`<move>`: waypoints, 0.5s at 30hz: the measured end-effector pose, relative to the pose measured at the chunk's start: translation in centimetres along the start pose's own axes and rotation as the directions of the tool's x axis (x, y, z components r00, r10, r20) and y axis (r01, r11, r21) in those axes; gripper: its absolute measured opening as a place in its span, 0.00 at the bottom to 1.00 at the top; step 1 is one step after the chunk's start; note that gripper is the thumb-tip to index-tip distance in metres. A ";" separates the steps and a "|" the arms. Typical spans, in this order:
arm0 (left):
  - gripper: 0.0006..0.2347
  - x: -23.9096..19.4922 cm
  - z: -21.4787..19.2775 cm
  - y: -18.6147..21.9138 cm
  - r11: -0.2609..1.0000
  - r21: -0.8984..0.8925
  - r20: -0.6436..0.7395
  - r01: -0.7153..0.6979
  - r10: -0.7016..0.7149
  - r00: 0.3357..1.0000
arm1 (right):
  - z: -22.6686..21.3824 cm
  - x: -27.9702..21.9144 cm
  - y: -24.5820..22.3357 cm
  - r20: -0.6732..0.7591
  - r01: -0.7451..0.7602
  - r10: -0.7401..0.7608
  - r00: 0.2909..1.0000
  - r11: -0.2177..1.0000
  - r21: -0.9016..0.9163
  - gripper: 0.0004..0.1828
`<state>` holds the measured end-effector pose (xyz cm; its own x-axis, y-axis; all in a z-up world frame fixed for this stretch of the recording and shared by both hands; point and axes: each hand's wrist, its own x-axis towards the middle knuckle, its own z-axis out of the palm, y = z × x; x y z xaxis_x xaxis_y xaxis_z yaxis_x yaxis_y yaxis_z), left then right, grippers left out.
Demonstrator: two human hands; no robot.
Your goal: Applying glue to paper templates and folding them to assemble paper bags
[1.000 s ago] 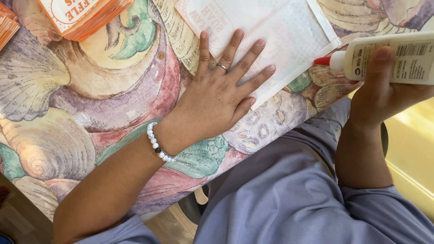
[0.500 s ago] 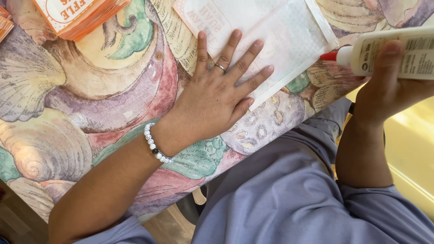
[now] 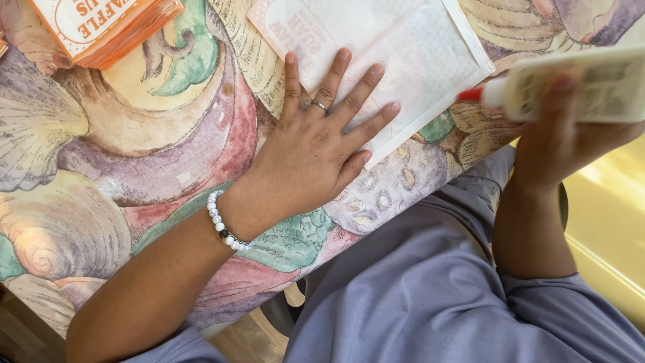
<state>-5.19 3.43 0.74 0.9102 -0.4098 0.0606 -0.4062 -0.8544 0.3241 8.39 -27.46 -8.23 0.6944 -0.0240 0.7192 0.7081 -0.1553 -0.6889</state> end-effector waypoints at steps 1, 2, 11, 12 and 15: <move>0.24 0.0 0.0 0.0 1.000 0.007 -0.008 0.000 0.000 1.000 | 0.4 -0.9 -0.8 0.058 -0.027 0.026 0.998 0.999 0.028 0.21; 0.24 0.0 0.0 0.0 1.000 0.016 -0.016 0.002 -0.002 1.000 | 0.9 -1.8 -1.5 0.117 -0.056 0.049 0.992 0.997 0.056 0.22; 0.24 -0.1 0.0 0.0 1.000 0.002 -0.007 -0.001 0.001 1.000 | 0.0 1.8 0.9 -0.114 -0.183 0.179 0.977 0.983 -0.026 0.16; 0.24 0.0 -0.1 0.1 1.000 0.003 -0.008 -0.005 0.005 1.000 | 0.0 1.6 0.7 -0.116 -0.181 0.177 0.977 0.983 -0.028 0.16; 0.24 0.1 -0.2 0.1 1.000 0.027 -0.013 -0.004 0.004 1.000 | 0.1 1.4 0.8 -0.049 -0.093 0.094 0.994 0.995 0.024 0.14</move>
<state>-5.13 3.33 0.99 0.9095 -0.4090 0.0739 -0.4116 -0.8613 0.2979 9.90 -27.48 -7.78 0.7508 -0.0871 0.6548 0.6432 -0.1288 -0.7547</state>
